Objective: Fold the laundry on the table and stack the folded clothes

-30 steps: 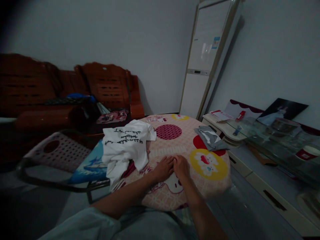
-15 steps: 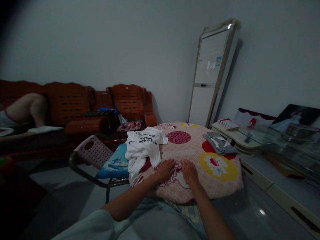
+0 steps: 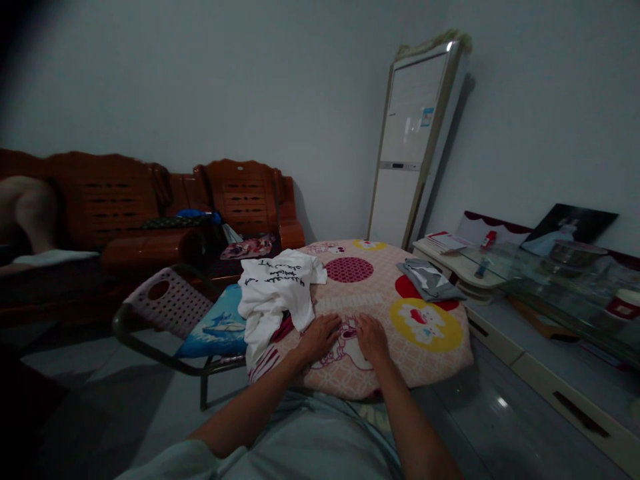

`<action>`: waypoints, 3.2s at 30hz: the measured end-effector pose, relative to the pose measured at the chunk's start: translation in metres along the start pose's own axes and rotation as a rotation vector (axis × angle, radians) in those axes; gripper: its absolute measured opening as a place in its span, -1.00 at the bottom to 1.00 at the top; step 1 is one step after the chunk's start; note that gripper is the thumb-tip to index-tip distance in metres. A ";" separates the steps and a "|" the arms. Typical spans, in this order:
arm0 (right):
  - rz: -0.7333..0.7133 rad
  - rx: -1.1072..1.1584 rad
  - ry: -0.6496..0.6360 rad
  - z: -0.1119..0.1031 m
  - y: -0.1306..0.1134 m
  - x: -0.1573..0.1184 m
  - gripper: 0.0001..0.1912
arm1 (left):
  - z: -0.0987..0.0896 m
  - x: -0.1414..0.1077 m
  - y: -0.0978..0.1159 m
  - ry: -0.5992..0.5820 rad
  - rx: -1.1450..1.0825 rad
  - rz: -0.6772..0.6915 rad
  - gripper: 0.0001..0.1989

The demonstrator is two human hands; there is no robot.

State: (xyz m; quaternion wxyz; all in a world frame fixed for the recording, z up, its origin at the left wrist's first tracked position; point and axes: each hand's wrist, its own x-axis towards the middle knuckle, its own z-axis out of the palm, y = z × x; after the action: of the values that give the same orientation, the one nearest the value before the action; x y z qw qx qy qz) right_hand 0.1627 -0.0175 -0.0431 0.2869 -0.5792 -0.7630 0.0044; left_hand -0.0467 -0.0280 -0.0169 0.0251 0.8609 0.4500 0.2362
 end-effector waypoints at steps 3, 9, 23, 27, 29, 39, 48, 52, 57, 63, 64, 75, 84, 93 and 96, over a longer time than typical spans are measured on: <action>0.004 0.014 -0.003 -0.002 -0.001 0.000 -0.62 | 0.000 0.000 -0.001 -0.004 -0.018 0.000 -0.62; -0.012 0.026 0.008 -0.002 0.000 0.000 -0.62 | 0.004 -0.001 -0.004 0.002 -0.030 -0.019 -0.60; 0.043 0.058 -0.028 -0.016 -0.011 0.003 -0.64 | 0.003 0.006 -0.007 -0.002 -0.067 -0.010 -0.62; 0.044 0.069 -0.020 -0.018 -0.013 0.004 -0.64 | 0.005 0.006 -0.009 0.007 -0.074 -0.001 -0.63; 0.038 0.072 -0.007 -0.018 -0.013 0.004 -0.63 | 0.006 0.006 -0.009 0.005 -0.070 0.002 -0.63; 0.046 0.054 0.009 -0.010 -0.010 0.004 -0.63 | 0.005 0.006 -0.012 0.010 -0.059 0.020 -0.63; 0.002 0.048 0.029 -0.007 -0.003 0.000 -0.63 | 0.006 -0.001 -0.009 0.035 -0.049 -0.012 -0.62; -0.016 0.064 0.012 -0.005 0.002 0.001 -0.63 | 0.001 -0.002 -0.004 0.020 -0.053 -0.029 -0.61; -0.037 0.083 0.019 0.001 0.007 0.001 -0.60 | 0.001 -0.003 -0.002 0.001 -0.086 -0.018 -0.60; -0.040 0.098 0.041 0.010 0.014 0.001 -0.57 | -0.007 0.011 -0.021 0.175 -0.160 -0.086 -0.52; -0.039 0.096 0.036 0.010 0.015 0.001 -0.56 | -0.015 0.015 -0.026 0.214 -0.158 -0.091 -0.48; -0.025 0.119 0.008 0.005 0.015 -0.002 -0.57 | -0.138 -0.001 -0.062 0.096 0.262 -0.450 -0.29; -0.042 0.219 0.071 0.006 0.016 0.000 -0.62 | -0.156 0.029 -0.061 0.185 0.215 -0.521 -0.67; 0.142 0.599 0.052 -0.011 -0.003 0.000 -0.30 | -0.083 0.061 0.031 0.135 0.027 -0.394 -0.72; 0.145 0.786 0.030 -0.007 -0.020 0.014 -0.22 | -0.061 0.049 0.037 0.088 -0.040 -0.359 -0.72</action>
State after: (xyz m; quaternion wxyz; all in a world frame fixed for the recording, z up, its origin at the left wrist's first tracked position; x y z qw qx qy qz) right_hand 0.1460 -0.0141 -0.0247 0.4967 -0.4777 -0.6561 0.3077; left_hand -0.0214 -0.0218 0.0658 0.0642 0.7550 0.5922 0.2742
